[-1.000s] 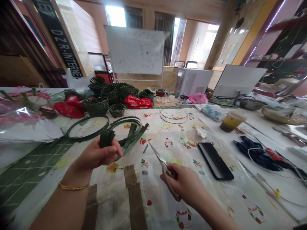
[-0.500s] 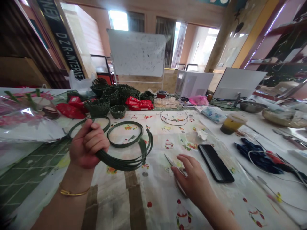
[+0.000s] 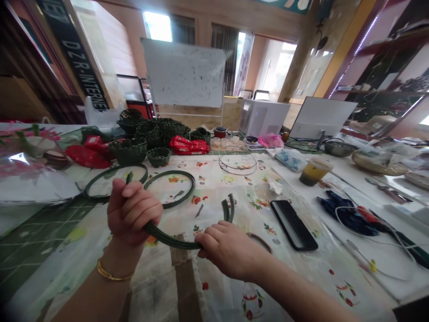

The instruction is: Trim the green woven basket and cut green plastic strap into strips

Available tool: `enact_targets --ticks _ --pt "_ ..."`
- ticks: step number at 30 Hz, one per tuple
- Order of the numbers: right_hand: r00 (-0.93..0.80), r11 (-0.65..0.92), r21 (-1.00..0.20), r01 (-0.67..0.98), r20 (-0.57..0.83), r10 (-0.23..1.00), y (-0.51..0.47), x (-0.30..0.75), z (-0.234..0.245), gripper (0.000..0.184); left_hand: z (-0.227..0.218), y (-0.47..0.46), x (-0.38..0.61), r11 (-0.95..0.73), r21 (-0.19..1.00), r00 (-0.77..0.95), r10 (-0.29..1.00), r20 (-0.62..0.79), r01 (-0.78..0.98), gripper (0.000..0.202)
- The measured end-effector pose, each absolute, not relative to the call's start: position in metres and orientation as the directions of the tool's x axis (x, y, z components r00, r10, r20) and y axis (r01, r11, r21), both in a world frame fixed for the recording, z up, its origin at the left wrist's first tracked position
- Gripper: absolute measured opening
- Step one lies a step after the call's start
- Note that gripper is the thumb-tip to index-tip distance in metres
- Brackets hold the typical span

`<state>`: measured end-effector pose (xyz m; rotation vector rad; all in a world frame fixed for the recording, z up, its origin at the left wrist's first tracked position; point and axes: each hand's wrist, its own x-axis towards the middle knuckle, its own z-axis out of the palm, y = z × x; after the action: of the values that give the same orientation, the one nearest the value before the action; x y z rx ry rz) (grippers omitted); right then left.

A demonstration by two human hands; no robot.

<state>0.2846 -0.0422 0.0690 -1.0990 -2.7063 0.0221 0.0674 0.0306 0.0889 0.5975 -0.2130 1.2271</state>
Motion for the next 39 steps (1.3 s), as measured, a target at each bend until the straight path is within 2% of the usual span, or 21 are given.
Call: enact_targets --ticks 2,4,6,7,9,11,13,16,20,23,27,35,37,39 --pt "-0.683 0.695 -0.047 0.717 0.152 0.715 -0.038 0.286 0.069 0.017 0.085 0.039 0.07 0.202 0.424 0.372 0.852 0.369 -0.883 0.034" --pt "-0.656 0.66 0.018 0.751 0.142 0.742 -0.029 0.293 0.067 0.014 0.079 0.05 0.071 0.16 0.647 0.343 0.924 0.167 -0.746 0.034" --pt "-0.614 0.612 0.066 0.788 0.141 0.776 -0.014 0.307 0.064 0.012 0.07 0.064 0.069 0.067 0.891 0.152 0.988 0.002 -0.449 0.039" --pt "-0.586 0.581 0.078 0.81 0.147 0.797 -0.006 0.316 0.062 0.013 0.064 0.072 0.065 -0.015 0.982 -0.008 1.0 0.013 -0.19 0.043" --pt "-0.529 0.521 0.093 0.848 0.162 0.833 0.012 0.338 0.057 0.015 0.051 0.087 0.055 -0.049 0.999 -0.154 0.987 0.048 -0.004 0.042" --pt "-0.465 0.454 0.103 0.885 0.175 0.868 0.029 0.361 0.051 0.018 0.039 0.098 0.041 -0.071 0.98 -0.223 0.968 0.113 0.189 0.034" --pt "-0.398 0.383 0.113 0.917 0.186 0.898 0.043 0.383 0.045 0.02 0.03 0.105 0.028 -0.083 0.913 -0.18 0.969 0.167 0.4 0.025" --pt "-0.303 0.283 0.122 0.951 0.193 0.933 0.059 0.41 0.036 0.024 0.021 0.107 0.021 -0.12 0.75 -0.033 0.982 0.185 0.651 0.015" --pt "-0.202 0.182 0.125 0.975 0.181 0.962 0.072 0.432 0.022 0.026 0.009 0.104 0.026 -0.177 0.521 0.094 0.979 0.181 0.835 0.017" --pt "-0.118 0.097 0.12 0.988 0.177 0.977 0.072 0.433 0.014 0.029 0.001 0.105 0.03 -0.194 0.396 0.124 0.973 0.195 0.898 0.019" --pt "-0.038 0.024 0.095 0.995 0.152 0.988 0.054 0.41 0.016 0.036 -0.001 0.105 0.032 -0.198 0.311 0.129 0.965 0.229 0.93 0.02" --pt "-0.127 0.125 -0.023 0.992 -0.203 0.971 -0.011 0.36 0.028 0.022 0.013 0.098 0.044 -0.22 0.267 0.116 0.928 0.355 0.938 0.025" --pt "-0.122 0.119 -0.026 0.993 -0.245 0.962 -0.023 0.355 0.027 0.02 0.012 0.1 0.041 -0.184 0.259 0.084 0.931 0.356 0.948 0.033" --pt "-0.1 0.095 -0.031 0.995 -0.297 0.95 -0.031 0.351 0.027 0.017 0.01 0.107 0.031 -0.074 0.27 -0.022 0.942 0.335 0.96 0.041"
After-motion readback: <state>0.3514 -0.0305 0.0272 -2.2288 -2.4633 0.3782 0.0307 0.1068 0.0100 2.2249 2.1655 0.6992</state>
